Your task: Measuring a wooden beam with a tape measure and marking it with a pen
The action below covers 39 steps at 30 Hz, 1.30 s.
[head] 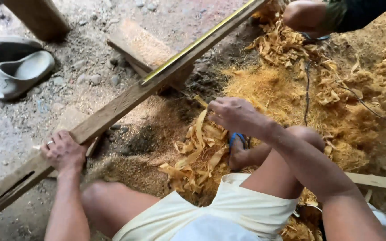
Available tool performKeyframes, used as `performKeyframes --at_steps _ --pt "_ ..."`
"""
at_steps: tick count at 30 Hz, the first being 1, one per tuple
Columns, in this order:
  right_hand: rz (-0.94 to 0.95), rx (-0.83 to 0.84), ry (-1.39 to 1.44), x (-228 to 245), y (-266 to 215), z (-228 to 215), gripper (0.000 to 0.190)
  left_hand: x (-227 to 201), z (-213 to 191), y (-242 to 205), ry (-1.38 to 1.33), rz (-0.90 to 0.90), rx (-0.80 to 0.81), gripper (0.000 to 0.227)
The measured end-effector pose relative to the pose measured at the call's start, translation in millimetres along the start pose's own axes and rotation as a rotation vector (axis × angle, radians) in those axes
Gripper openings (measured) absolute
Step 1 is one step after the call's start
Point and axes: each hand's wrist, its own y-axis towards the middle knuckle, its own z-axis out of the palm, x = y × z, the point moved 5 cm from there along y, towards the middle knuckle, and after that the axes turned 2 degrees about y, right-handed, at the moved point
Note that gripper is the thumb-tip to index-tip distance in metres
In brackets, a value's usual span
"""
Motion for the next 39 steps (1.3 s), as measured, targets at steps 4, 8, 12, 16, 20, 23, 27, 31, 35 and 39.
performKeyframes --at_steps 4,8,12,16,20,23,27,31,35,39 --pt "0.005 0.016 0.108 -11 8 26 0.025 5 5 -3 -0.017 -0.006 0.144 0.037" --pt "0.374 0.458 -0.041 -55 6 76 0.03 8 22 -2 -0.121 -0.026 0.154 0.042" --pt "0.199 0.334 0.158 -19 26 28 0.061 4 -21 -8 -0.281 -0.001 0.142 0.102" --pt "0.211 0.32 0.118 -29 29 21 0.045 -2 -111 -36 -0.243 0.159 -0.276 0.104" --pt "0.248 0.422 -0.04 -46 29 26 0.022 24 -114 -99 -0.348 0.067 -0.222 0.102" --pt "0.215 0.4 0.015 -38 31 17 0.039 42 -105 -163 -0.247 -0.021 -0.097 0.099" --pt "0.17 0.365 -0.01 -35 37 18 0.05 38 -67 -243 -0.317 -0.157 -0.146 0.086" --pt "0.081 0.319 0.021 -39 35 27 0.058 60 -4 -284 -0.78 -0.716 -0.014 0.064" --pt "-0.047 0.21 -0.048 -25 37 11 0.053 66 23 -296 -0.826 -0.77 -0.055 0.053" --pt "-0.027 0.247 -0.065 -8 32 1 0.055 57 11 -288 -0.831 -0.817 -0.084 0.053"
